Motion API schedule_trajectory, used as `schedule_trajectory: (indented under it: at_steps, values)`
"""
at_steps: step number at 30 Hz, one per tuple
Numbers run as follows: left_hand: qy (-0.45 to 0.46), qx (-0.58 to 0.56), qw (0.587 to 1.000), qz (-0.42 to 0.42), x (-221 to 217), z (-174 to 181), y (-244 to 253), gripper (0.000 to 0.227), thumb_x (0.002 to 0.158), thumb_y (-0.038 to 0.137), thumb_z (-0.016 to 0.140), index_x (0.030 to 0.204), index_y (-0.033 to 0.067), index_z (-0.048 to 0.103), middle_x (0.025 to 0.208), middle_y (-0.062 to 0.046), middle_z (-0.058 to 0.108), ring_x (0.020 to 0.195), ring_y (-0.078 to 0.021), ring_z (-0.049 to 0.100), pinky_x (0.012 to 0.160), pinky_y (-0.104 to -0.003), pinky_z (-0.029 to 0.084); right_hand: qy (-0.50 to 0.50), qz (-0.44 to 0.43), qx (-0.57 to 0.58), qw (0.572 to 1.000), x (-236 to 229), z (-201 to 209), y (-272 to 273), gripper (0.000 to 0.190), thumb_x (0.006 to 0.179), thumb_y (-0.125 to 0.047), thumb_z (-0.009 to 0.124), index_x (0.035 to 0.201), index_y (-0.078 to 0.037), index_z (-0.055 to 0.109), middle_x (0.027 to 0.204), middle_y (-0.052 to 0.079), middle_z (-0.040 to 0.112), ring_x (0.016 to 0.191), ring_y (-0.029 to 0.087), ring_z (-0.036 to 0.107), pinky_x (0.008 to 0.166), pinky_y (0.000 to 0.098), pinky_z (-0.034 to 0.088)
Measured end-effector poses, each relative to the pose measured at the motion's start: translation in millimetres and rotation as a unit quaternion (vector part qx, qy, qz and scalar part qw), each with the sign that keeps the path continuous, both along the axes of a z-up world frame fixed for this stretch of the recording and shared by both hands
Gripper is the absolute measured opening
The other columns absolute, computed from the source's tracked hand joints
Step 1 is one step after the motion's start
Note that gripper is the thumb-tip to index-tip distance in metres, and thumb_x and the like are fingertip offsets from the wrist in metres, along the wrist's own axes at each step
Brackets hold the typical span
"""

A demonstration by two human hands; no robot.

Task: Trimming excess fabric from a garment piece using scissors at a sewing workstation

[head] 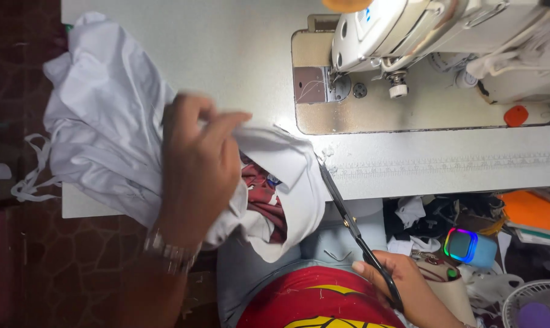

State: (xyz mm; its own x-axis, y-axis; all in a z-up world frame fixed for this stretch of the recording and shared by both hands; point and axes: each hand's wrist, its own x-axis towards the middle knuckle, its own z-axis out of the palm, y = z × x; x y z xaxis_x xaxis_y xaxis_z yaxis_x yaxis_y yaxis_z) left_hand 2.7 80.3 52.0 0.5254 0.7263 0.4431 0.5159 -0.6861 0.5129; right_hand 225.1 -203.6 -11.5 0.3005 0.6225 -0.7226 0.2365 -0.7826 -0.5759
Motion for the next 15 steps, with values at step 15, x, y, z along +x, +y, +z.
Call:
schedule_trajectory:
  at_steps: [15]
  values:
    - [0.196, 0.188, 0.962, -0.039, 71.5, -76.9, 49.2, 0.016, 0.087, 0.025, 0.074, 0.072, 0.0270, 0.069, 0.086, 0.004, 0.056, 0.092, -0.0276, 0.052, 0.079, -0.048, 0.033, 0.028, -0.023, -0.018, 0.999, 4.8, -8.2, -6.1, 0.055, 0.096, -0.035, 0.082, 0.066, -0.011, 0.043, 0.056, 0.002, 0.038, 0.045, 0.015, 0.043, 0.048, 0.0300, 0.033]
